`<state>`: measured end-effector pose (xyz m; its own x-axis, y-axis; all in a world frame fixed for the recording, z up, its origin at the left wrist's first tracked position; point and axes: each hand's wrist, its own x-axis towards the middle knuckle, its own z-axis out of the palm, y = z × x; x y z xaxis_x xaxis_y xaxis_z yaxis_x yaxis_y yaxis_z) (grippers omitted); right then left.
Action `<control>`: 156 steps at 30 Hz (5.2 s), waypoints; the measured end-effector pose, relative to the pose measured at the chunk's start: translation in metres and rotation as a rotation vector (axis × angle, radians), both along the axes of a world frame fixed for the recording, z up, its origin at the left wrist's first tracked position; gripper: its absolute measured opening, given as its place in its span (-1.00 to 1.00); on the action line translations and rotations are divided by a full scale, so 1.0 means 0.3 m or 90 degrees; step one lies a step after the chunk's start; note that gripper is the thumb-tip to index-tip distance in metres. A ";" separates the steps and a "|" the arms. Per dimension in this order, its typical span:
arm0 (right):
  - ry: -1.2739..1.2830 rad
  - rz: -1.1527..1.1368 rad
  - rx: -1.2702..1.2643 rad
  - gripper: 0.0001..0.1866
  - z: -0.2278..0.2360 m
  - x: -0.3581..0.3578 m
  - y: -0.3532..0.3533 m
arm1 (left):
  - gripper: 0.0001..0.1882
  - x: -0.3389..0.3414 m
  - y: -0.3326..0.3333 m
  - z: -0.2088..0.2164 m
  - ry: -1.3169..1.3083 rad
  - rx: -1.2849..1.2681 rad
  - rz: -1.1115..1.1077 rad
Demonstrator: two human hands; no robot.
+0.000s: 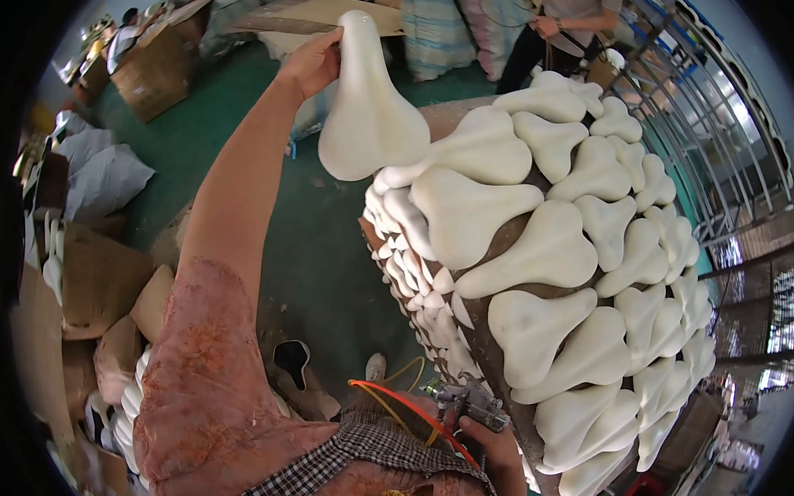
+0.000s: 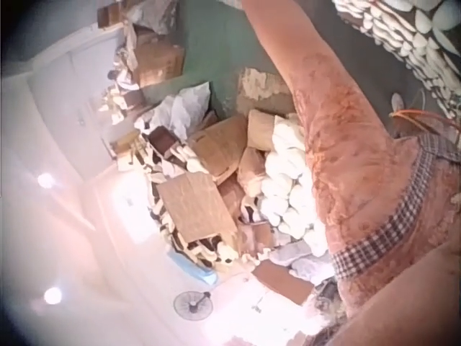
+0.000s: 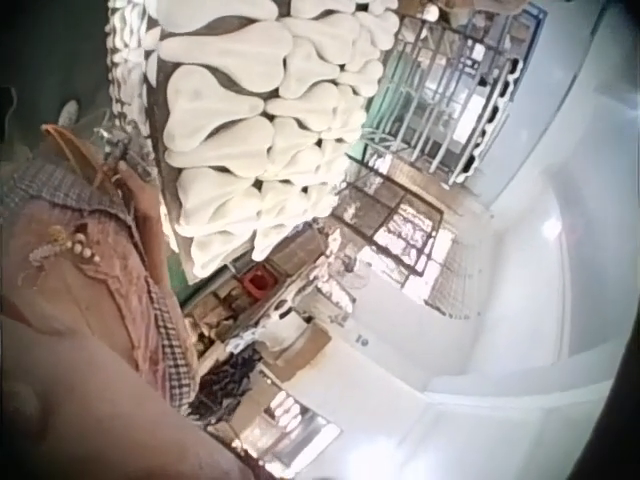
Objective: Spray adhesive onto foam bicycle seat components and arrange them on a storage board.
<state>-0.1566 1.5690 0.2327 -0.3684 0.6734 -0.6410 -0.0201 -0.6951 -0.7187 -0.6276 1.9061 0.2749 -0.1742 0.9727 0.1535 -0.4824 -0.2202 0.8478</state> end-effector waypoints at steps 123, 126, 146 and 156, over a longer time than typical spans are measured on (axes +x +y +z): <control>-0.081 -0.060 -0.111 -0.70 -0.159 -0.034 0.068 | -0.46 0.527 -0.125 -0.226 1.157 -0.050 0.297; -0.061 -0.067 -0.098 -0.71 -0.188 -0.022 0.064 | -0.49 0.485 -0.121 -0.262 1.131 -0.028 0.301; -0.154 0.017 -0.090 -0.71 -0.186 -0.035 0.142 | -0.32 0.253 0.059 -0.451 -0.188 -0.166 0.011; -0.157 0.005 -0.040 -0.74 -0.124 -0.019 0.105 | -0.18 0.115 0.239 -0.304 -0.025 -0.368 0.265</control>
